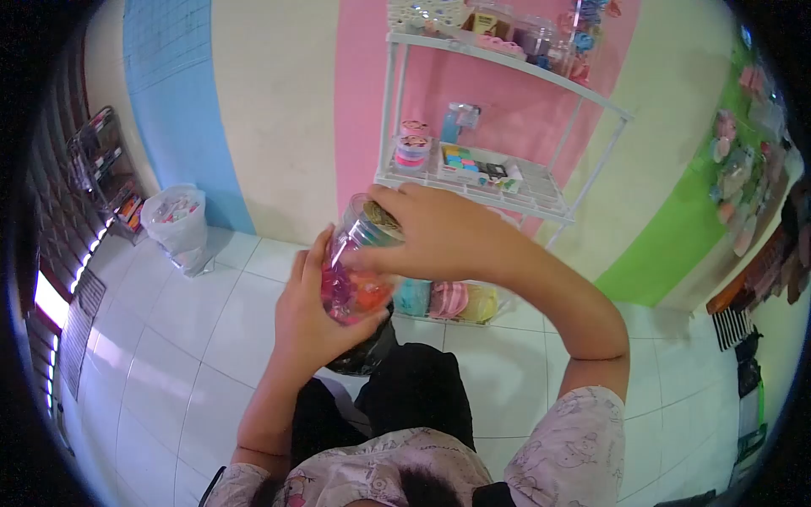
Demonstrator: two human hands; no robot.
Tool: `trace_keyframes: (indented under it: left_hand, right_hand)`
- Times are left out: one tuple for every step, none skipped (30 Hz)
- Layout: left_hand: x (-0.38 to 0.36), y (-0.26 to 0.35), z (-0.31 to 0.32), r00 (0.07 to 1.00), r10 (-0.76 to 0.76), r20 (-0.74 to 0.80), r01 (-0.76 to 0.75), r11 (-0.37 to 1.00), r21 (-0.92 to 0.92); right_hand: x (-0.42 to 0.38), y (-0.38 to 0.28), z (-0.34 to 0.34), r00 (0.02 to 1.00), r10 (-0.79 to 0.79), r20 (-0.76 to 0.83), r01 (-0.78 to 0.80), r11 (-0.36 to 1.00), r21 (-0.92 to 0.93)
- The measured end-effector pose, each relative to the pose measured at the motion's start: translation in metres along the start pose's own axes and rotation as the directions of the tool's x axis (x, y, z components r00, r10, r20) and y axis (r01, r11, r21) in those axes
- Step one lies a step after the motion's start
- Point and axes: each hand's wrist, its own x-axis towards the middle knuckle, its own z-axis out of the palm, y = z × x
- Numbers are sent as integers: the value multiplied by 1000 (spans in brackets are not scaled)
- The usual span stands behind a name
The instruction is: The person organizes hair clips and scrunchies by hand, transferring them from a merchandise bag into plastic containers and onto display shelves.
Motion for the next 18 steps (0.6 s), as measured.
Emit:
trace_keyframes:
  left_hand:
    - [2, -5, 8, 994, 88, -68, -73, 978, 193]
    - [5, -6, 16, 974, 193, -118, -136, 916, 378]
    - [7, -6, 22, 976, 173, -134, -120, 936, 331]
    - [6, -7, 25, 978, 149, -149, -102, 953, 286]
    - [5, -9, 27, 979, 121, -166, -78, 966, 246]
    - [5, -11, 26, 968, 125, -218, -71, 968, 240]
    - [8, -12, 23, 959, 138, -248, -82, 972, 221]
    - [10, -12, 18, 950, 144, -275, -88, 975, 204]
    - [9, -10, 14, 943, 144, -299, -90, 978, 188]
    - [11, -8, 10, 948, 111, -298, -57, 981, 184]
    - [13, -7, 8, 947, 120, -297, -73, 984, 165]
    - [15, -6, 5, 945, 130, -300, -88, 985, 148]
    - [17, -5, 3, 941, 145, -307, -109, 985, 134]
    - [17, -3, 1, 946, 159, -282, -129, 984, 122]
    - [16, -1, 0, 952, 173, -254, -149, 983, 109]
    - [16, 1, -1, 956, 188, -226, -171, 981, 93]
    - [16, 2, -2, 956, 198, -214, -173, 976, 132]
    - [16, 3, -2, 957, 206, -204, -173, 970, 171]
  right_hand:
    - [5, -8, 0, 990, 133, 50, -133, 991, 1]
    - [6, -12, -3, 959, 269, 93, -270, 963, -3]
    - [4, -8, -7, 951, 280, 131, -280, 960, -19]
    - [4, 0, -9, 943, 288, 170, -286, 958, -35]
    - [2, 4, -10, 952, 257, 164, -256, 966, -26]
    - [0, 9, -10, 961, 225, 159, -225, 974, -18]
    - [-5, 10, -10, 982, 156, 107, -158, 987, 5]
    - [-9, 12, -11, 995, 85, 59, -87, 996, 28]
    - [-12, 12, -21, 984, 110, 138, -126, 986, 109]
    - [-14, 10, -35, 966, 125, 225, -170, 967, 190]
    - [-16, 7, -43, 940, 129, 315, -218, 939, 266]
    - [-18, 4, -39, 997, 22, 74, -39, 972, 231]
    - [-22, -1, -32, 980, -106, -171, 133, 979, 152]
    - [-19, 2, -29, 931, -255, -261, 287, 953, 93]
    - [-15, 5, -26, 852, -396, -342, 424, 906, 9]
    - [2, 18, -23, 792, -541, -283, 561, 828, -13]
    - [4, 22, -22, 816, -525, -241, 541, 841, 1]
    - [7, 20, -22, 839, -507, -198, 519, 855, 12]
